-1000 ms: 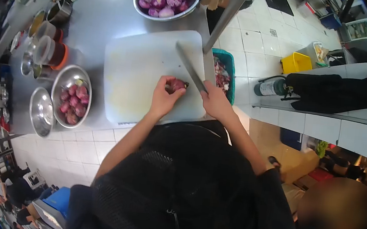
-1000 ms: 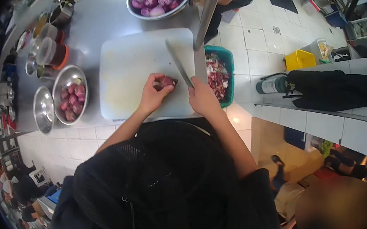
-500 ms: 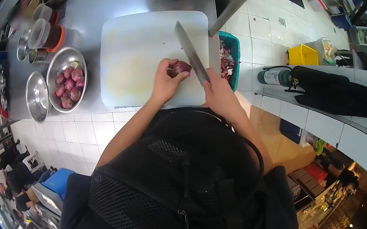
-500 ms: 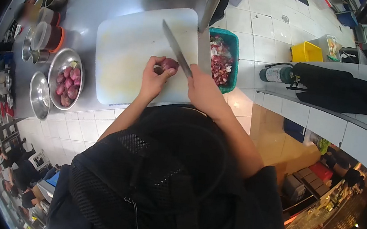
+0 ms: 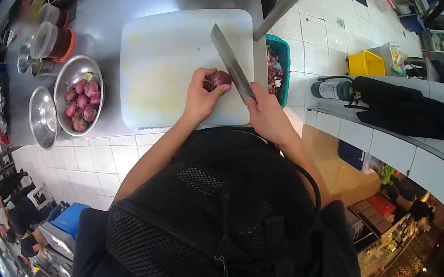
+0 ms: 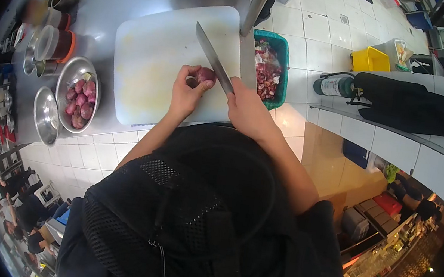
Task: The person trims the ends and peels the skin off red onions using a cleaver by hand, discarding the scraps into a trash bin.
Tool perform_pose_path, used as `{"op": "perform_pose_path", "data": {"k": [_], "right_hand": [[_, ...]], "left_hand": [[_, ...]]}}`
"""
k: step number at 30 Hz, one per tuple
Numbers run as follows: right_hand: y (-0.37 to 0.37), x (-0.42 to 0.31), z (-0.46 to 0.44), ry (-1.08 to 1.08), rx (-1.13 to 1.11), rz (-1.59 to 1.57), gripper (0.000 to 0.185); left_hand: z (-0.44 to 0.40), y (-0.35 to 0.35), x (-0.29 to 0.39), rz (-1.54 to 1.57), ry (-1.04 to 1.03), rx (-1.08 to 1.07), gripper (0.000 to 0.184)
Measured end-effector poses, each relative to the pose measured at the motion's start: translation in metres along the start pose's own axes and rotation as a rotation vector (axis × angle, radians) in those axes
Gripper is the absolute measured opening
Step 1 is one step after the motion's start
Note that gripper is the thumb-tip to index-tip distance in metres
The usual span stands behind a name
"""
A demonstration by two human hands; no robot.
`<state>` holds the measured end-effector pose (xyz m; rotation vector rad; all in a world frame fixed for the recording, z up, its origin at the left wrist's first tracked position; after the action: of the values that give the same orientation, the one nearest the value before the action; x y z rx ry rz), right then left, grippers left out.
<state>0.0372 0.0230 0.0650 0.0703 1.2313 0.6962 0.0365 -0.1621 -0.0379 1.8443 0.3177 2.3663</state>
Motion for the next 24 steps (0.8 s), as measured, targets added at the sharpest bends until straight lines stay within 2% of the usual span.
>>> {"op": "perform_pose_path", "data": {"k": [5,7,10,12,14,17,19,23,24], "right_hand": [[0.008,0.0,0.011,0.012,-0.018,0.01,0.016],[0.012,-0.002,0.013,-0.004,-0.027,0.028,0.016],[0.009,0.002,0.005,-0.029,-0.105,0.045,0.022],[-0.012,0.01,-0.018,0.161,0.02,0.149,0.024],[-0.038,0.023,-0.042,0.118,0.046,0.172,0.025],[-0.045,0.028,-0.051,0.085,0.093,0.173,0.027],[-0.045,0.025,-0.047,0.08,0.101,0.16,0.028],[-0.045,0.022,-0.047,0.061,0.097,0.228,0.029],[-0.047,0.024,-0.048,0.086,0.109,0.207,0.029]], "left_hand": [[-0.001,-0.001,-0.007,0.007,-0.001,0.006,0.051],[-0.004,-0.003,-0.015,-0.026,-0.141,0.032,0.05],[-0.004,-0.003,-0.015,-0.028,-0.078,-0.006,0.05],[-0.005,-0.005,-0.02,-0.039,-0.096,-0.001,0.051],[-0.004,-0.005,-0.019,-0.058,-0.128,0.004,0.051],[-0.001,0.005,-0.004,-0.155,-0.146,0.043,0.046],[0.007,0.019,0.011,-0.366,-0.264,0.176,0.037],[0.024,0.048,0.019,-0.417,-0.318,0.164,0.035],[0.026,0.05,0.021,-0.637,-0.493,0.109,0.036]]}}
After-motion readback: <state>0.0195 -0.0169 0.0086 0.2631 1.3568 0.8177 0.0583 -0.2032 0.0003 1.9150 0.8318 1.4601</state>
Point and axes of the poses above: each hand's wrist, its own z-axis away from the middle knuckle, its own y-axis out of the back of the hand, x = y × z, the point moved 3 cm from there along -z, towards the middle knuckle, and after that the axes turned 8 degrees about -z, right-handed, at the moved point
